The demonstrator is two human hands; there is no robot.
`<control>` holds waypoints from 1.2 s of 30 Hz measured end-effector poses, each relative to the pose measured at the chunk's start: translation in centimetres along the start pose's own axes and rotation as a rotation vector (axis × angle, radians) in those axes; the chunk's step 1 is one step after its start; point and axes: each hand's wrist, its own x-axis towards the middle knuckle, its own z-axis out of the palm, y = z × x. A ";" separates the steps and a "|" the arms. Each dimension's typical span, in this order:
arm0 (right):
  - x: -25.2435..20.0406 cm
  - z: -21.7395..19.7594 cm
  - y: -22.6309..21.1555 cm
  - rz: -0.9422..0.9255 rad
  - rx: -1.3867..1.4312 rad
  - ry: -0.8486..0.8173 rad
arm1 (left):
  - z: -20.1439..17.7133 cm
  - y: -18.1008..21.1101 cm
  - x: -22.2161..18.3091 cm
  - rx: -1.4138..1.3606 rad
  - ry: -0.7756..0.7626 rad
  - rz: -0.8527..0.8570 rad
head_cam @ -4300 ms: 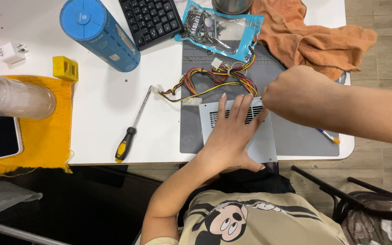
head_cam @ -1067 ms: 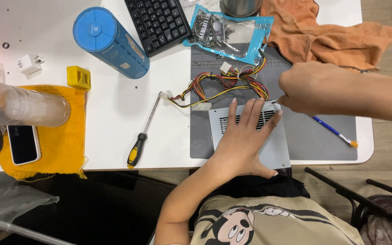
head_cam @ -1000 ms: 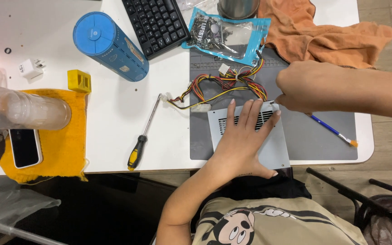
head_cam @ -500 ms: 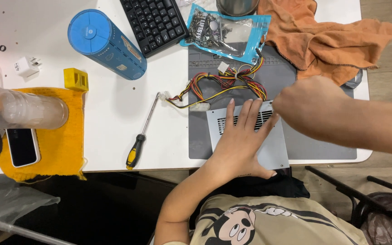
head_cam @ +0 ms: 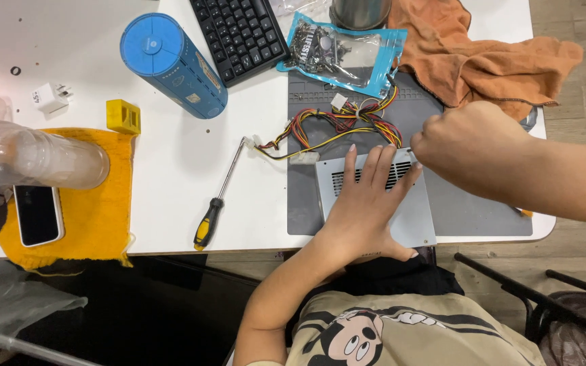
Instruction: Cleaning the ventilation holes of a computer power supply unit cover using a small precision tool
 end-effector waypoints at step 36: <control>-0.7 -1.4 -0.3 0.255 -0.010 -0.161 | 0.0 -0.7 -0.4 -0.069 0.073 0.034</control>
